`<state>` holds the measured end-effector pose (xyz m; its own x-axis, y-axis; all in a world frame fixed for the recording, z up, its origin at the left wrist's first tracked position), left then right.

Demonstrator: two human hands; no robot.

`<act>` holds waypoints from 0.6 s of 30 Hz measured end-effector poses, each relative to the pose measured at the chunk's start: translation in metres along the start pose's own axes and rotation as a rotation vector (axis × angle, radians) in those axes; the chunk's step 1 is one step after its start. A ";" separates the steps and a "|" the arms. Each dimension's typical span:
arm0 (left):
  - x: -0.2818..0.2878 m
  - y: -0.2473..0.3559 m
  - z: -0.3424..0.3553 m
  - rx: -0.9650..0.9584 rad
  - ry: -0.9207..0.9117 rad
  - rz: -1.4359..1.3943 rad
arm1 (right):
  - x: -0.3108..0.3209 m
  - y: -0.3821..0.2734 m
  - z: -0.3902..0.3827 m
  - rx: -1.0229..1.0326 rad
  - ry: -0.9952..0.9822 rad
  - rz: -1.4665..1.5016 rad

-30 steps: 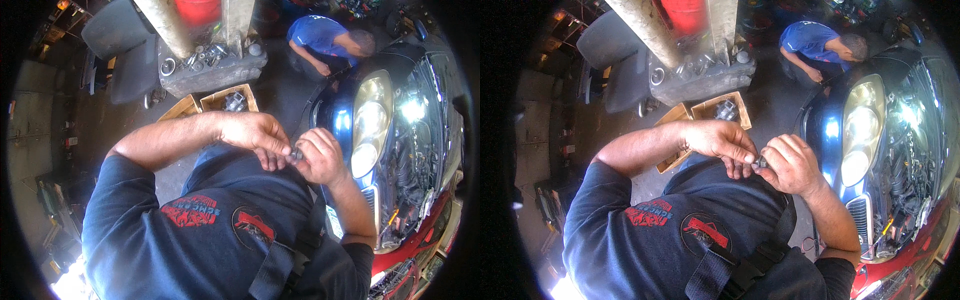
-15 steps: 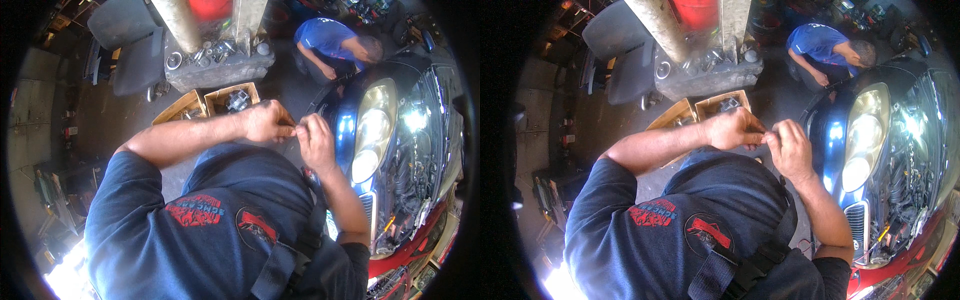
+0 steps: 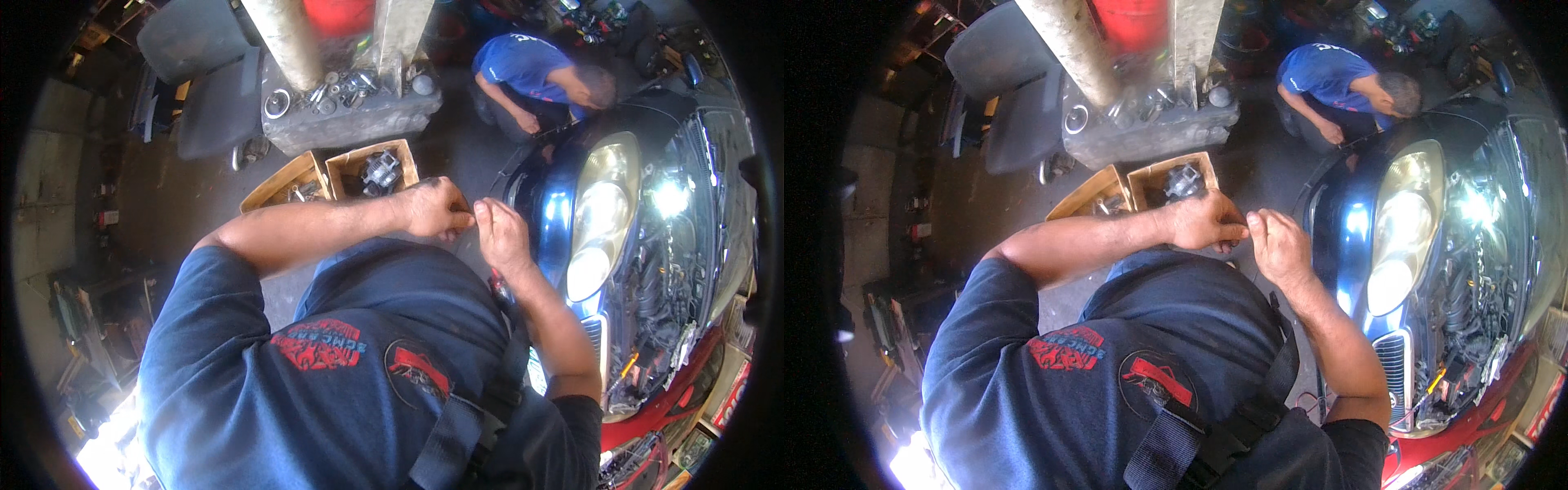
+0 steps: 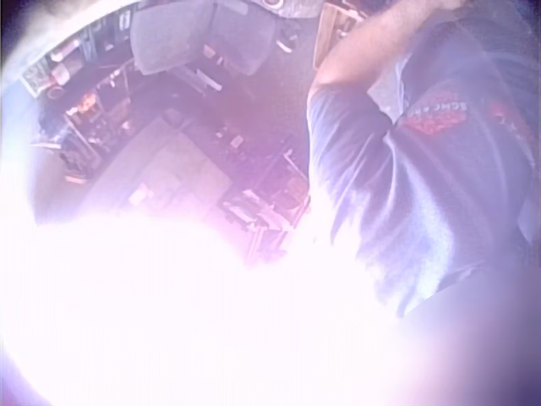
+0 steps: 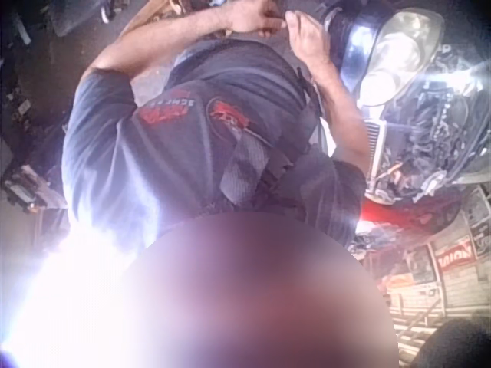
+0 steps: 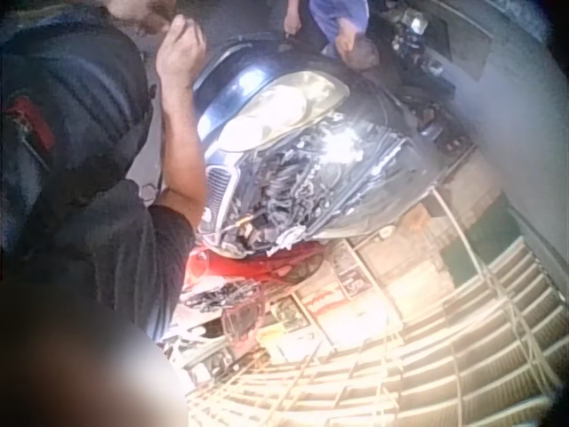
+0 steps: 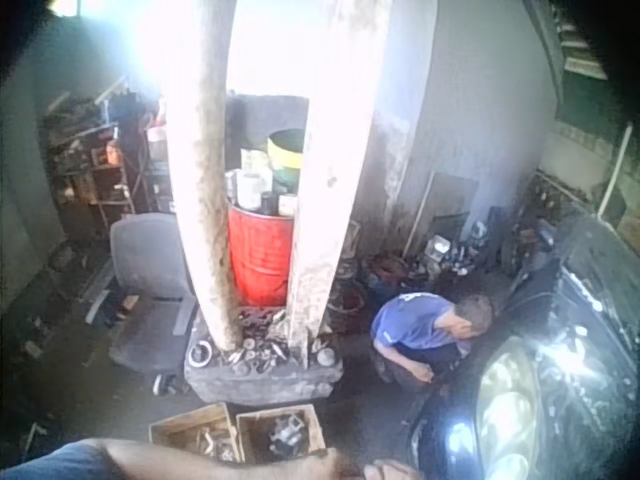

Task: The person works on a car engine with the hood open, handling small parts and tools. They retrieve a box from a shelf, open a cabinet to get a tube of grease, and apply it to a bolt before placing it in a parts box. The person moves between the engine bay and a workbench area while another person works nearby.

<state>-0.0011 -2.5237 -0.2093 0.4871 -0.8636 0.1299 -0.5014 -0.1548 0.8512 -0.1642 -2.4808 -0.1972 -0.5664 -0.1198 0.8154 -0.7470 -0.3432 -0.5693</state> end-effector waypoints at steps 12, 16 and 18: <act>0.001 0.022 0.000 -0.158 -0.277 0.008 | 0.041 -0.025 0.010 0.435 0.130 -0.147; -0.001 0.016 0.005 -0.134 -0.049 0.201 | 0.020 -0.007 0.005 0.227 0.106 -0.048; -0.006 0.007 0.009 -0.223 0.112 0.328 | 0.007 0.008 -0.003 0.092 0.080 -0.005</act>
<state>-0.0142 -2.5244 -0.2086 0.4083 -0.7900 0.4573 -0.4817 0.2391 0.8431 -0.1752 -2.4821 -0.1968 -0.5911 -0.0443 0.8053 -0.7170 -0.4285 -0.5499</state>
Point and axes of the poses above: each hand's wrist, its own z-axis towards the middle knuckle, its own x-axis out of the back of the hand, y = z × x, the point moved 3 cm from there along z, towards the middle knuckle, and after that the axes turned 8 degrees about x, right-handed, at the moved point
